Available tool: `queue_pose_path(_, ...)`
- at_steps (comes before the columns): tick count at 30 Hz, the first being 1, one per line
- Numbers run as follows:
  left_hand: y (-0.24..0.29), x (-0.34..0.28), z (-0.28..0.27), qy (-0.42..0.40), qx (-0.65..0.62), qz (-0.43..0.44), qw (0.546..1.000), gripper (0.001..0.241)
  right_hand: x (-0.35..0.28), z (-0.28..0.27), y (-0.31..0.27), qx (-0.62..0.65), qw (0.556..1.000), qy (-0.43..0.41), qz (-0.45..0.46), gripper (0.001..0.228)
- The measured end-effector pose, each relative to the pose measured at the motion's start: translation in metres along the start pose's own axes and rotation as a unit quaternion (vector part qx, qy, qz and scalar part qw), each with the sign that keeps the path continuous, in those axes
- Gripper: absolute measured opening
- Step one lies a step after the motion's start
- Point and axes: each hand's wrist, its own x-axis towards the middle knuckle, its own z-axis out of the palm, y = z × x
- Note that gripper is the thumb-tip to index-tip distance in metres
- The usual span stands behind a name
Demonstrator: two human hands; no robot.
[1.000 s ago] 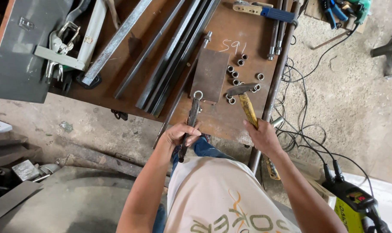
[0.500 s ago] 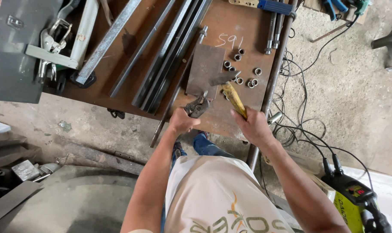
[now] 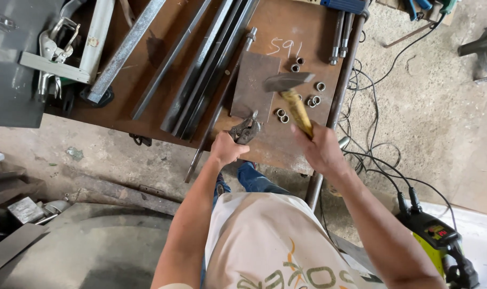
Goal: The person uses locking pliers to hold a bolt on the workbench and hammers metal rings down onto it, repeating with several rings. They then reposition the pliers, handle steel bars on the bench, open a metal storage box, and adjust the pliers before reaching toward the camera.
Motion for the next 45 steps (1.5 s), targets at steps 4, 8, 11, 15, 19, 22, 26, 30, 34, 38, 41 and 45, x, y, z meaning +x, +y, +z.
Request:
queue_pose_path(4,0.006,-0.001,0.002,0.001,0.005,-0.009,1.0,0.029,0.008,0.017,0.025,-0.011,0.997,-0.037,0.06,0.036)
queue_pose_path(8,-0.001,-0.007,-0.001,-0.009,-0.008,0.006,1.0,0.024,0.012,0.03,0.069,-0.151,0.988,-0.006,-0.042,0.037)
queue_pose_path(11,-0.017,0.01,0.01,-0.021,-0.028,0.02,0.999,0.026,0.004,0.03,0.097,-0.164,0.986,0.021,-0.022,0.033)
queue_pose_path(15,-0.011,-0.007,-0.001,-0.184,-0.25,-0.003,0.951,0.016,0.006,0.056,0.163,-0.276,0.955,0.099,-0.051,0.029)
queue_pose_path(19,-0.035,0.0,0.015,-0.294,-0.36,-0.026,0.885,0.021,0.008,0.068,0.174,-0.296,0.947,0.118,-0.042,0.038)
queue_pose_path(22,-0.019,-0.006,0.019,-0.347,-0.429,-0.029,0.834,0.03,0.009,0.072,0.175,-0.267,0.907,0.242,-0.216,0.034)
queue_pose_path(26,0.037,-0.017,0.046,-0.2,-0.367,0.048,0.907,0.028,-0.023,0.059,0.105,-0.046,0.977,0.118,-0.169,0.038)
queue_pose_path(30,0.069,-0.007,0.114,-0.063,-0.34,0.046,0.937,0.048,-0.041,0.097,0.098,0.112,0.989,0.059,-0.071,0.04)
queue_pose_path(34,0.088,-0.015,0.146,-0.036,-0.268,0.049,0.961,0.054,-0.028,0.103,0.137,0.023,0.978,0.208,0.024,0.043)
queue_pose_path(38,0.074,-0.013,0.167,-0.046,-0.18,0.09,0.978,0.057,-0.022,0.098,0.16,0.004,0.963,0.27,0.015,0.043)
queue_pose_path(41,0.055,-0.01,0.187,-0.067,-0.22,0.042,0.972,0.055,-0.031,0.098,0.167,0.014,0.959,0.284,0.006,0.043)
queue_pose_path(45,0.039,-0.002,0.198,-0.055,-0.235,-0.105,0.965,0.055,-0.038,0.089,0.14,0.061,0.958,0.281,0.007,0.036)
